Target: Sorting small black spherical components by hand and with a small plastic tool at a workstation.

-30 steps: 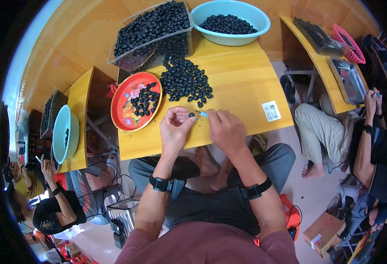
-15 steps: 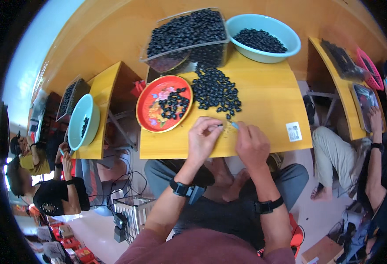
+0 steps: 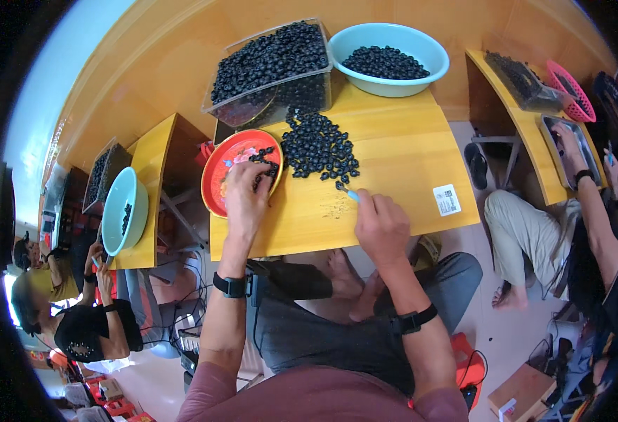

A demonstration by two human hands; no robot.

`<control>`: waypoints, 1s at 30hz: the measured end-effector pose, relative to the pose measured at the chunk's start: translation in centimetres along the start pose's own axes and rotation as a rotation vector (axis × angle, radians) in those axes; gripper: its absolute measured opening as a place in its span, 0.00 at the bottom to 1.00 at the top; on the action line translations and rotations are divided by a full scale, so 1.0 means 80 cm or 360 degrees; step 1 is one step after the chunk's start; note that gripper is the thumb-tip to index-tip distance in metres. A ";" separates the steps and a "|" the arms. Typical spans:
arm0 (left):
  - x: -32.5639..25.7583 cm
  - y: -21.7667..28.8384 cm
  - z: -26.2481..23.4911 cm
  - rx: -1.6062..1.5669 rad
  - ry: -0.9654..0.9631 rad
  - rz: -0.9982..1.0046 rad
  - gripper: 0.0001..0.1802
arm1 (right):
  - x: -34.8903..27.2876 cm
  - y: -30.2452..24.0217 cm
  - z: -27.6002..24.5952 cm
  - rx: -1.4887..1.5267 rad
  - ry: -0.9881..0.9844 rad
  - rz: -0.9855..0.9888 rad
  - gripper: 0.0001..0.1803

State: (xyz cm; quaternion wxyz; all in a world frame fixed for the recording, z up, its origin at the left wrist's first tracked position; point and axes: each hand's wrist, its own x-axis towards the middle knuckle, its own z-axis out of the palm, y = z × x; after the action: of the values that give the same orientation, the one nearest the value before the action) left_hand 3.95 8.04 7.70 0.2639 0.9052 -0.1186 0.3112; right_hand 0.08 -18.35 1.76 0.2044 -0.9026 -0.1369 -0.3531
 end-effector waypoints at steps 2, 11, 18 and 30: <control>-0.006 0.022 0.022 -0.0254 -0.0310 0.0022 0.11 | 0.000 -0.001 -0.002 0.0002 -0.0002 0.0026 0.13; -0.012 0.066 0.081 -0.0346 -0.0675 0.0193 0.10 | -0.001 0.001 0.000 -0.0046 0.0057 0.0010 0.11; -0.011 0.053 0.078 -0.0344 -0.0640 0.0243 0.09 | 0.002 0.000 -0.003 -0.0055 0.0036 0.0005 0.10; -0.048 0.055 0.088 -0.1150 -0.0336 -0.0916 0.11 | 0.001 0.000 -0.001 -0.0055 0.0011 0.0027 0.10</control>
State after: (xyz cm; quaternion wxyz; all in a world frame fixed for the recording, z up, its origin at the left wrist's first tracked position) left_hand 2.84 0.71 2.42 0.6240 0.7782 0.0103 0.0704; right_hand 0.09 -18.34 1.85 0.1923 -0.9059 -0.1225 -0.3568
